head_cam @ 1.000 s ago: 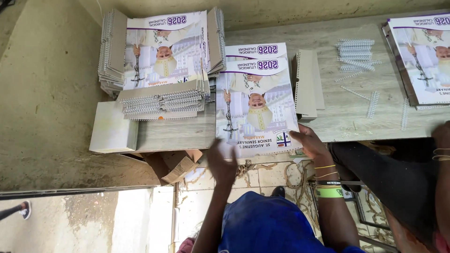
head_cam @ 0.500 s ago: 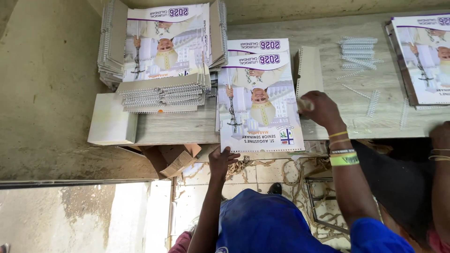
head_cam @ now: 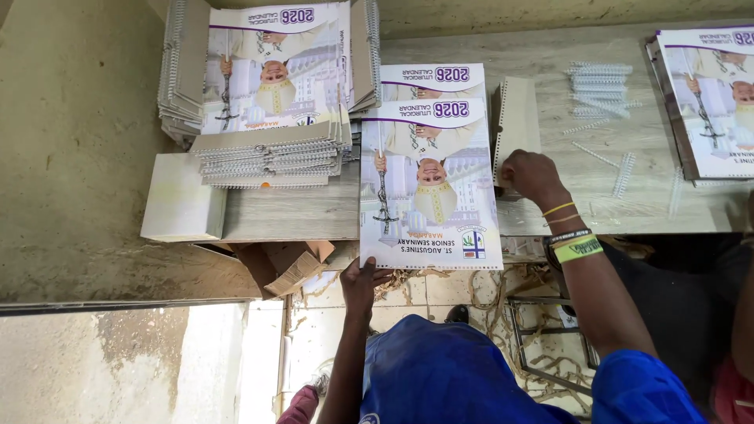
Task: Collating and aligning printed calendar pages on a work table for binding.
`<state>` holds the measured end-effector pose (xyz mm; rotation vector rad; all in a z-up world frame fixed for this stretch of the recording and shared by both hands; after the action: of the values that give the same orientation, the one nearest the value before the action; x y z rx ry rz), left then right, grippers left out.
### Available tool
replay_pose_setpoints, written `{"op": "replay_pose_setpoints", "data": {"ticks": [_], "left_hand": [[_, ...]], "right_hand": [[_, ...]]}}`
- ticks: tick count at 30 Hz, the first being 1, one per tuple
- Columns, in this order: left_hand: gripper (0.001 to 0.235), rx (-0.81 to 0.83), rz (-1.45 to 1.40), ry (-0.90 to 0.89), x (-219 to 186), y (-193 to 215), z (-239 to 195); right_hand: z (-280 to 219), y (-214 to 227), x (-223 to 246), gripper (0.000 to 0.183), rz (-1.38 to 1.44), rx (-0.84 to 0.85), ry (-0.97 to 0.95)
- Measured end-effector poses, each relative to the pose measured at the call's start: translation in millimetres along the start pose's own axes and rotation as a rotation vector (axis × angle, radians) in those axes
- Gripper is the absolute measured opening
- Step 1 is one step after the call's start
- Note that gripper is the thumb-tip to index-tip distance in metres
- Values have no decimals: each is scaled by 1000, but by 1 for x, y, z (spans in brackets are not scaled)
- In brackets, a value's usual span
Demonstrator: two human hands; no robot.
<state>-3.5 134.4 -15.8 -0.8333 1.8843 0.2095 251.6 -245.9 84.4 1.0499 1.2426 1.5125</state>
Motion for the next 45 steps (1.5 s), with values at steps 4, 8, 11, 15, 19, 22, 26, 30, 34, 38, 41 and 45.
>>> {"op": "replay_pose_setpoints", "data": {"ticks": [4, 8, 11, 15, 19, 22, 26, 30, 34, 38, 41, 45], "left_hand": [[40, 26, -10, 14, 14, 2, 12], [36, 19, -29, 17, 12, 5, 10], [35, 14, -35, 24, 6, 7, 8], [34, 14, -29, 31, 2, 13, 8], [36, 15, -33, 34, 21, 27, 24], [36, 1, -42, 39, 24, 32, 27], [37, -10, -59, 64, 4, 32, 10], [34, 4, -71, 58, -31, 19, -10], [31, 6, -96, 53, -22, 14, 0], [31, 4, -134, 97, 7, 7, 6], [31, 15, -118, 136, 16, -6, 0], [33, 37, -68, 161, 8, -18, -12]], "right_hand": [[7, -1, 3, 35, -40, 38, 25], [5, -12, 1, 52, -81, 34, 66], [3, -21, 4, 48, -151, 17, 109], [-2, 7, 20, 38, -198, 16, 108], [8, -17, 4, 31, -170, -18, 150], [8, -26, -2, 50, -195, 2, 166], [7, -34, 3, 52, -214, -7, 202], [4, -24, 8, 45, -198, 10, 246], [-11, 43, 7, 32, -128, 33, 207], [-32, 39, 3, 41, -33, 146, 131], [-26, 27, -8, 43, 21, 174, 104], [-20, 32, -6, 34, 47, 226, 86]]}}
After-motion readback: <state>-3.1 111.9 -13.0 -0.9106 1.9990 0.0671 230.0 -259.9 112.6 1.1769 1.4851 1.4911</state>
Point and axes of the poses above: each hand's wrist, its own z-axis towards the middle knuckle, its own y-axis out of the back of the hand, x = y × z, the point moved 5 cm from there along z, towards the middle knuckle, and after that the axes turned 15 degrees about -x, right-handed, at the moved point
